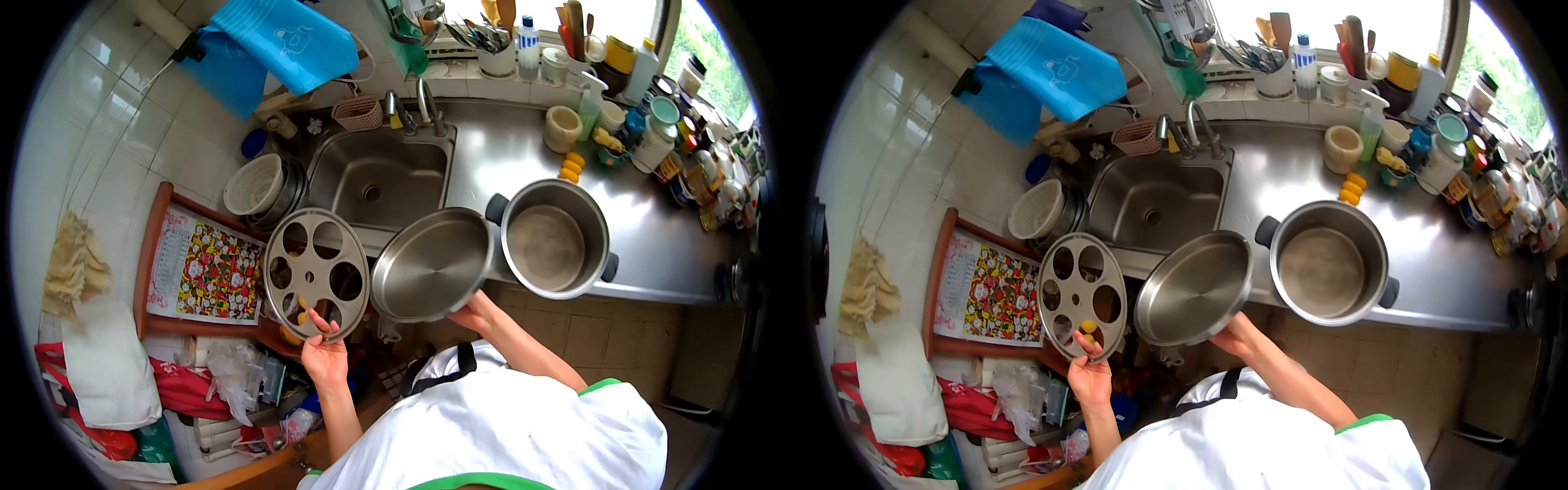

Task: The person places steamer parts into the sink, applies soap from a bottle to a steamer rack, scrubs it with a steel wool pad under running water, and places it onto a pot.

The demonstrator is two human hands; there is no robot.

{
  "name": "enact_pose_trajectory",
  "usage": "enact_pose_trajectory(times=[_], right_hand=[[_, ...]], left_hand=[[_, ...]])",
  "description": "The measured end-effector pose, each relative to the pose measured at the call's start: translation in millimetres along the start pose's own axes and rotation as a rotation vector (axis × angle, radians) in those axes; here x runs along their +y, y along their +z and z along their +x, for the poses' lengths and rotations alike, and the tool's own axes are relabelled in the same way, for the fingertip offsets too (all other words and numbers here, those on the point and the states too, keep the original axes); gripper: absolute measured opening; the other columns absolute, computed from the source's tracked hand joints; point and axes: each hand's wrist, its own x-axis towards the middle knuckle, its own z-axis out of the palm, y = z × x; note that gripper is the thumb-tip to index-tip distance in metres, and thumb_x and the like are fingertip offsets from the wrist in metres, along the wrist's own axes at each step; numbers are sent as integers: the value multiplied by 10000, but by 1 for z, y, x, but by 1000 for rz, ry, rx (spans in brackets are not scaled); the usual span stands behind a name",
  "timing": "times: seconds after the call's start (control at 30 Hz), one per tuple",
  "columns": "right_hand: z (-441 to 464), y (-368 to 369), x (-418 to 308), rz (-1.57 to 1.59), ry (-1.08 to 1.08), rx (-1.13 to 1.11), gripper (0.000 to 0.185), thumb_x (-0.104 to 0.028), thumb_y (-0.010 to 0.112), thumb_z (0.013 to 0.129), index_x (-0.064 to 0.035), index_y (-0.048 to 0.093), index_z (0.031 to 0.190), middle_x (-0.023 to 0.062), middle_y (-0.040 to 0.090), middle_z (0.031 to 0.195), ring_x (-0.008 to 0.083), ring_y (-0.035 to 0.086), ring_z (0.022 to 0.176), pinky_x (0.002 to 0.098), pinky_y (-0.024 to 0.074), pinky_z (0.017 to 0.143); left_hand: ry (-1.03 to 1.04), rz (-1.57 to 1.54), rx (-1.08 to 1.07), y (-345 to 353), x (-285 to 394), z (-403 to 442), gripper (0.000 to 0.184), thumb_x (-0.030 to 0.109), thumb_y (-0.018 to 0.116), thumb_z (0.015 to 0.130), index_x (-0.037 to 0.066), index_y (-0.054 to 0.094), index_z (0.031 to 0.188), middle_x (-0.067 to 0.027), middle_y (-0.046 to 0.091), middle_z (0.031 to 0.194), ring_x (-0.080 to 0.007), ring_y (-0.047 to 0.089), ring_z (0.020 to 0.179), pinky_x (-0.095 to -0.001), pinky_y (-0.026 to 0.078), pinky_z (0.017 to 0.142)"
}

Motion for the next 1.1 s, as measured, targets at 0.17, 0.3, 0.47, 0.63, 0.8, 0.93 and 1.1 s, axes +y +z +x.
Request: enact_pose_trajectory(times=[0.17, 0.3, 0.47, 0.63, 0.8, 0.93, 1.1], right_hand=[[136, 24, -33, 217, 84, 53, 271, -162, 520, 938, -27, 528, 1172, 93, 578, 1164, 205, 572, 1073, 359, 480, 955], [231, -17, -30, 307, 183, 153, 264, -209, 414, 986, -44, 525, 1159, 102, 564, 1175, 222, 583, 1020, 358, 504, 855], [321, -35, -50, 494, 88, 358, 271, -214, 396, 977, -26, 525, 1123, 116, 563, 1133, 226, 581, 993, 378, 515, 844], [382, -102, -37, 456, 15, 402, 236, -197, 451, 956, -58, 569, 1105, 86, 618, 1054, 221, 609, 961, 381, 519, 862], [386, -122, -35, 500, -114, 545, 277, -234, 498, 934, -56, 580, 1128, 106, 637, 1093, 228, 614, 1009, 400, 499, 912], [338, -65, -51, 914, -481, 889, 476, -350, 442, 956, -35, 444, 1314, 131, 479, 1348, 246, 460, 1241, 421, 335, 1074], [320, -2, -54, 482, -415, 1122, 630, -385, 442, 955, -96, 211, 1465, 86, 195, 1529, 215, 152, 1407, 351, 43, 1135]], left_hand=[[34, 77, 123, 41, -1, 29, 581, -57, 395, 770, 71, 411, 1337, -34, 524, 1318, -187, 573, 1130, -459, 481, 962], [23, 132, 248, 19, -8, 73, 570, -54, 389, 769, 73, 423, 1324, -33, 524, 1312, -176, 573, 1125, -452, 481, 955], [-133, 198, 324, 52, 6, 155, 570, -37, 407, 765, 71, 416, 1325, -24, 529, 1304, -167, 580, 1106, -438, 465, 968], [-290, 289, 390, 42, 21, 252, 573, -25, 413, 756, 69, 416, 1321, -28, 534, 1302, -168, 581, 1101, -441, 469, 957], [-471, 446, 410, 58, 42, 330, 563, -21, 417, 750, 72, 438, 1305, -49, 541, 1293, -184, 583, 1098, -454, 480, 934], [-546, 494, 387, 43, 37, 359, 567, -23, 413, 753, 80, 447, 1310, -73, 551, 1278, -189, 581, 1104, -448, 485, 932], [-634, 577, 365, 19, 19, 389, 560, -17, 401, 773, 75, 430, 1325, -80, 538, 1289, -189, 561, 1138, -451, 471, 955]])
